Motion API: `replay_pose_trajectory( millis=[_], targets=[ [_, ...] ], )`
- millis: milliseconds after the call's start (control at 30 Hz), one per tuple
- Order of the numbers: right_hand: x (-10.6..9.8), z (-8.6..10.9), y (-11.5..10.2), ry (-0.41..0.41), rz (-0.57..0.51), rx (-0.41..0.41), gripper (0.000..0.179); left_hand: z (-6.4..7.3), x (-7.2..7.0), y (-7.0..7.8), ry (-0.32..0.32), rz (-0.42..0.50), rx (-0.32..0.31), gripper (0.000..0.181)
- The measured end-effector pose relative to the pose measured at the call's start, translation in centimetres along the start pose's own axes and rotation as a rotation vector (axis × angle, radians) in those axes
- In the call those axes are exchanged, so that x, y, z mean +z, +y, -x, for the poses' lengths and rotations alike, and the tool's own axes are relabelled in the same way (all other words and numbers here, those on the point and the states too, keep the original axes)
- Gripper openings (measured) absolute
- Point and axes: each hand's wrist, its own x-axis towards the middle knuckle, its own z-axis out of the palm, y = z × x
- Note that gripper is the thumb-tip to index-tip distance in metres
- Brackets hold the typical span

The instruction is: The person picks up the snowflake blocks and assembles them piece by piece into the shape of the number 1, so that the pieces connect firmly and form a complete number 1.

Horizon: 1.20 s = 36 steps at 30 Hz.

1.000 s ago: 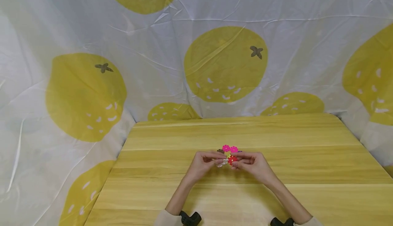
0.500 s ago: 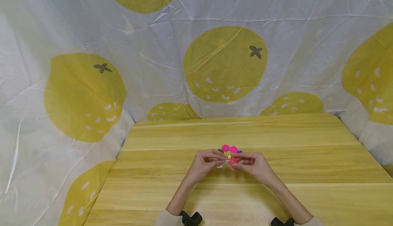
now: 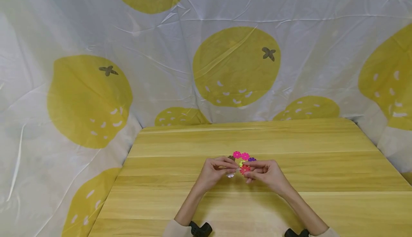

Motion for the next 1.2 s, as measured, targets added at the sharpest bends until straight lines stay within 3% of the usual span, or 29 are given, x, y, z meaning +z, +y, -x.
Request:
replay_pose_trajectory(
  millis=[200,500,700,1033,1200],
  targets=[
    [0.12,-0.01,-0.18,-0.007,-0.009,0.015,0.044,0.07,0.19,-0.16,0.001,0.033,0.014,0.017],
    [0.23,0.04,-0.48,-0.031,-0.007,0.075,0.046,0.1,0.57,0.11,-0.003,-0.074,0.034,0.014],
    [0.34,0.1,0.06,-0.005,-0.035,0.085,0.048,-0.1,0.65,0.16,0.012,-0.091,0.019,0.014],
    [-0.13,0.17,-0.26,0.019,-0.016,0.028,0.05,-0.59,0.71,0.51,0.033,-0.079,0.025,0.013],
    [-0.09,0.14,-0.22,0.017,-0.033,0.048,0.048,-0.41,0.73,0.1,0.038,-0.064,0.037,0.015]
  ],
)
